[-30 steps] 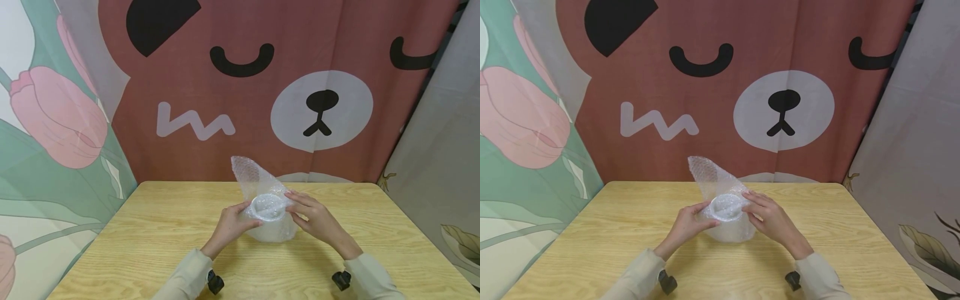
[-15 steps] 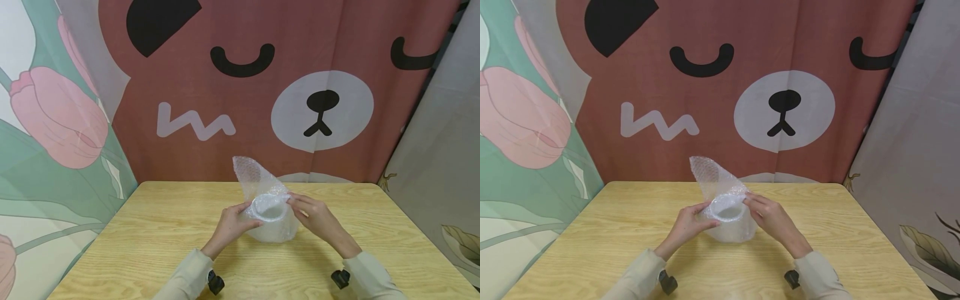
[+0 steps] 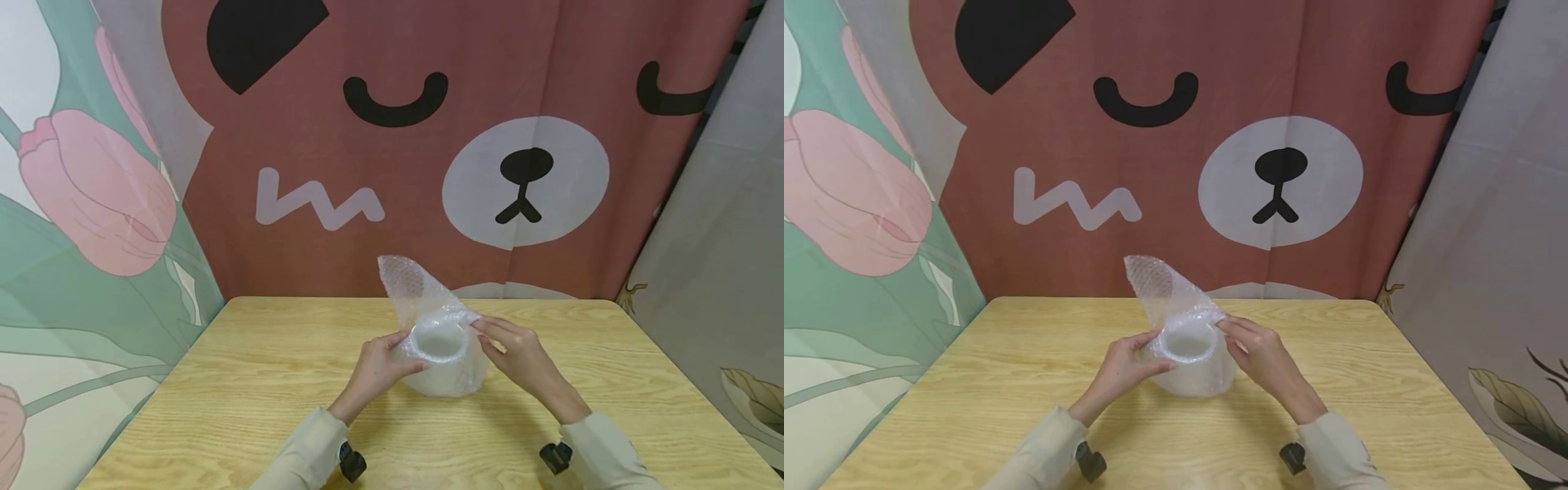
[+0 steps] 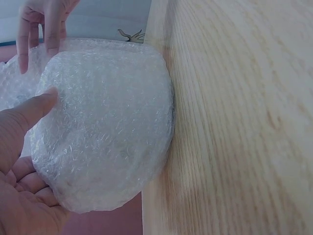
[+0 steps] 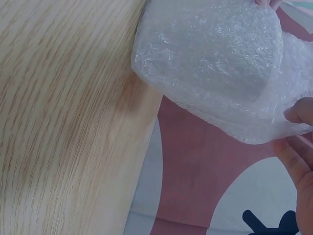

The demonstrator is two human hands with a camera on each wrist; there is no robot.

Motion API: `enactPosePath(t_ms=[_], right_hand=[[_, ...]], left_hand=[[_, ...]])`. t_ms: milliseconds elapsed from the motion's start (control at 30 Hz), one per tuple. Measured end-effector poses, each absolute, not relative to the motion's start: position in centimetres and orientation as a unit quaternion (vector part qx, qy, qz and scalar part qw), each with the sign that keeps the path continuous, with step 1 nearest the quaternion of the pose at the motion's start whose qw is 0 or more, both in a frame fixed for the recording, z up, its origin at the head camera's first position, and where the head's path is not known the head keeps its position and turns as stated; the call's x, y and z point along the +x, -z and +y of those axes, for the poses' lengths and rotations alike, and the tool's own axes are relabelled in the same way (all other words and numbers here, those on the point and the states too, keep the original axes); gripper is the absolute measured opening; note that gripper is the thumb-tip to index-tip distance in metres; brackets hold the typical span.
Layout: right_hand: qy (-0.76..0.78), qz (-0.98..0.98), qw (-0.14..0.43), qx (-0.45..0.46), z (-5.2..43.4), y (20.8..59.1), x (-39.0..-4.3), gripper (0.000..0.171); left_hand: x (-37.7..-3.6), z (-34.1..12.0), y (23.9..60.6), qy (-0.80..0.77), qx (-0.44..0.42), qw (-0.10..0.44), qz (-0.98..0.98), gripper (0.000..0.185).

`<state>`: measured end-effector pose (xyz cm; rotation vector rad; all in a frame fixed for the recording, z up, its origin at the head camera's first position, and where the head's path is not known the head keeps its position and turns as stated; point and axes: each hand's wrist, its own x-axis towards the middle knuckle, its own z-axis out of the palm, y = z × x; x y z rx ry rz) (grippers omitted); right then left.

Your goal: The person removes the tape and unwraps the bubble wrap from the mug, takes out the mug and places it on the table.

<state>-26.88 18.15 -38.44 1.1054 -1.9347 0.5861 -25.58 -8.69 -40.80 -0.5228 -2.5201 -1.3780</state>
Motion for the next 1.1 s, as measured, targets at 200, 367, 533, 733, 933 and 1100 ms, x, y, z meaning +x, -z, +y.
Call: enactPosePath(t_ms=[200, 367, 533, 733, 933, 1100], right_hand=[[-0.245, -0.771, 0.407, 0.424, 18.09, 38.49, -26.79, 0.048], [-0.243, -0.779, 0.404, 0.413, 18.03, 38.43, -26.86, 0.053], [-0.245, -0.780, 0.401, 0.413, 17.96, 38.37, -26.86, 0.059], [-0.243, -0.793, 0.391, 0.399, 17.96, 38.26, -26.74, 0.069], [-0.255, -0.812, 0.376, 0.367, 18.12, 38.22, -26.62, 0.067], [-0.274, -0.819, 0.367, 0.346, 18.26, 38.18, -26.57, 0.067]], left_hand=[[-25.61, -8.68, 40.84, 0.470, -0.179, 0.111, -0.857, 0.071], [-25.64, -8.67, 40.85, 0.465, -0.179, 0.112, -0.860, 0.071], [-25.64, -8.66, 40.82, 0.471, -0.178, 0.111, -0.857, 0.070], [-25.65, -8.63, 40.80, 0.470, -0.174, 0.112, -0.858, 0.070], [-25.58, -8.62, 40.75, 0.466, -0.172, 0.115, -0.860, 0.071], [-25.56, -8.61, 40.76, 0.461, -0.173, 0.121, -0.862, 0.071]])
